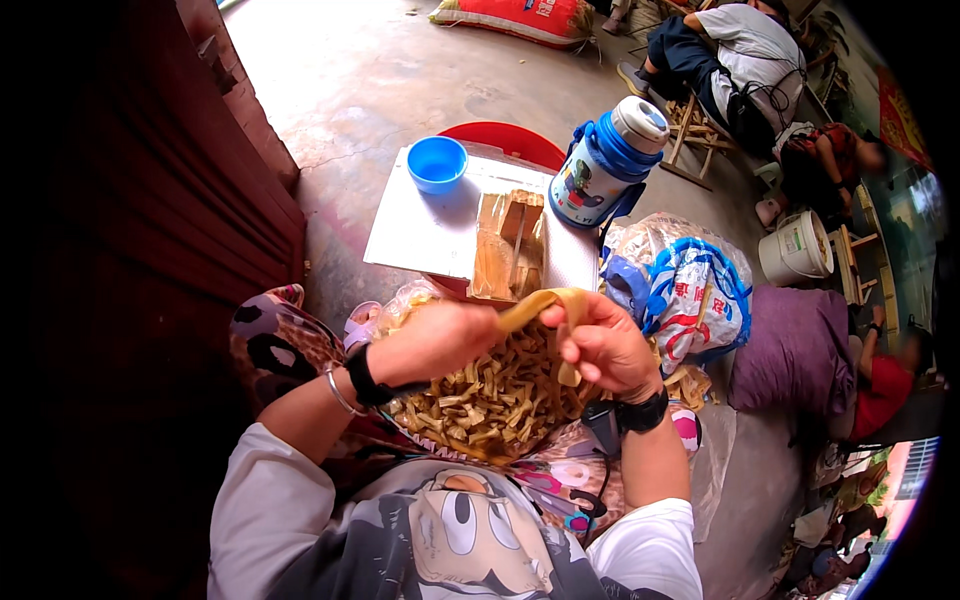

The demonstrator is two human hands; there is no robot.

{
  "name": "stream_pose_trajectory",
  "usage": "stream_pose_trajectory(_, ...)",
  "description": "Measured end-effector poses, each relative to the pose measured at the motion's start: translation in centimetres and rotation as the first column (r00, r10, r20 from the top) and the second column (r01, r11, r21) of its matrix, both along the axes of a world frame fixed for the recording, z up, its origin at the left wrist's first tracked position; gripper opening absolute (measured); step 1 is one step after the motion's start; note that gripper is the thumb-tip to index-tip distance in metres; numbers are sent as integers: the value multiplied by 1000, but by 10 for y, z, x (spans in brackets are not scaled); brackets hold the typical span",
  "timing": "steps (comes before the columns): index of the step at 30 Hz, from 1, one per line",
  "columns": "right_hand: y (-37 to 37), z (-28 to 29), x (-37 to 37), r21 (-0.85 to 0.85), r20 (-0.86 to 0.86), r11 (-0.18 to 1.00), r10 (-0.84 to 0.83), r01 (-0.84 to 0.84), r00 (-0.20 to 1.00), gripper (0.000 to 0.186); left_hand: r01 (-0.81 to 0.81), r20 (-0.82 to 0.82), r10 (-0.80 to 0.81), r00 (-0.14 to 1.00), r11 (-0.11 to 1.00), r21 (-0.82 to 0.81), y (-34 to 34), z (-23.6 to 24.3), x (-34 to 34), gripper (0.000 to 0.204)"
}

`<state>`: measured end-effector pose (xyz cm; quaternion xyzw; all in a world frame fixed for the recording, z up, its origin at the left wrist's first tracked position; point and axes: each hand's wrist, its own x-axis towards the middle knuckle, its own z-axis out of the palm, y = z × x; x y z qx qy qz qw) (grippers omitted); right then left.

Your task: The person folds and organizes long strips of dried material, likely bamboo shoots or similar food, by hand into a large pile in a basket.

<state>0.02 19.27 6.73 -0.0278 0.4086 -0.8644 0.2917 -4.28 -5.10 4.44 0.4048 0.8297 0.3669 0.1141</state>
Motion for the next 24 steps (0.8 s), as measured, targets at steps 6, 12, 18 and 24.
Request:
stream_pose_trajectory(6, -31, 2, 12, 807, -502, 504, 313, 307, 806, 27, -118, 827, -282, 487, 916, 382, -1, 9, 1, 21)
stream_pose_trajectory(12, -30, -4, 14, 507, -159, 849, -75, 147, 984, 22, -132, 724, -211, 656, 913, 386, 16, 4, 6, 29)
stream_pose_trajectory(18, -32, -22, 14, 99, 191, 960, -275, 260, 942, 23, -61, -88, 112, 990, 894, 444, 20, 9, 5, 23)
stream_pose_trajectory(24, -37, -25, 15, 354, -81, 908, -210, 225, 974, 35, -70, 122, 40, 992, 966, 250, 18, 4, 8, 19)
